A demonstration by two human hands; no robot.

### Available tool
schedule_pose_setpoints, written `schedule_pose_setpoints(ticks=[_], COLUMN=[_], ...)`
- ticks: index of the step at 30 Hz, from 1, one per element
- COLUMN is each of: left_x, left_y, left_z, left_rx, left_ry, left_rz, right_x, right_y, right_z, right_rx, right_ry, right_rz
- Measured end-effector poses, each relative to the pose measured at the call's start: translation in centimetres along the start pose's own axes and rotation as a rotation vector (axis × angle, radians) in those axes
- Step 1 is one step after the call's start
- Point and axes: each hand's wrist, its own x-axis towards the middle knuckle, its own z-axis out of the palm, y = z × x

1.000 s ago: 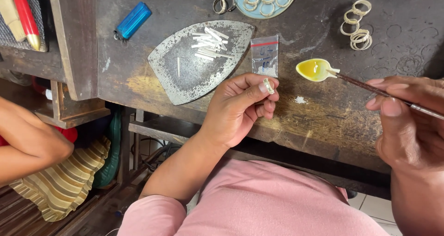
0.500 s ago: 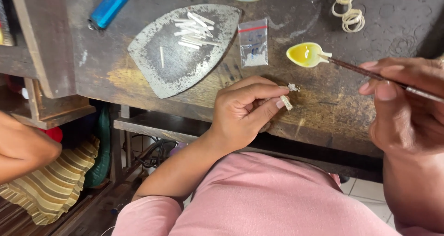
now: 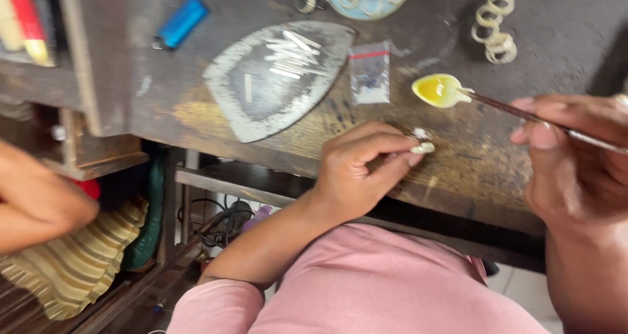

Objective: Applying resin and small decorative particles to a jewelry piece using a fine tool.

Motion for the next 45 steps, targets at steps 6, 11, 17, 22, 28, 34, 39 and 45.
schedule_pose_setpoints(ticks=[6,11,17,22,28,34,39,45], left_x=[-0.1,1.3,6.4,10.0,12.0,12.7,12.8,12.8], left_y=[2.8,2.5,0.1,-1.3,-3.4,-3.8,-4.2,-4.8], left_z=[-3.2,-7.5,-11.7,-12.6,-12.4,-11.9,-11.7,-11.6], left_rx=[-0.255,-0.162,0.283,0.461,0.520,0.636,0.686,0.706], left_ry=[-0.018,0.127,0.145,0.084,-0.054,-0.119,-0.168,-0.154], left_rz=[-0.109,-0.144,-0.135,-0.249,-0.220,-0.252,-0.210,-0.136], right_x=[-0.3,-0.2,-0.1,0.1,0.1,0.3,-0.1,-0.1], right_y=[0.9,1.9,2.2,2.0,1.7,1.2,1.4,0.9], right_z=[-0.2,-0.4,-0.5,-0.6,-0.8,-0.8,-0.7,-0.5], right_rx=[-0.035,-0.016,0.001,0.041,-0.016,-0.017,-0.015,0.008], right_ry=[-0.025,-0.032,-0.027,-0.027,-0.051,-0.057,-0.045,-0.029], right_rz=[-0.026,-0.023,-0.037,-0.056,0.016,0.064,0.082,0.145])
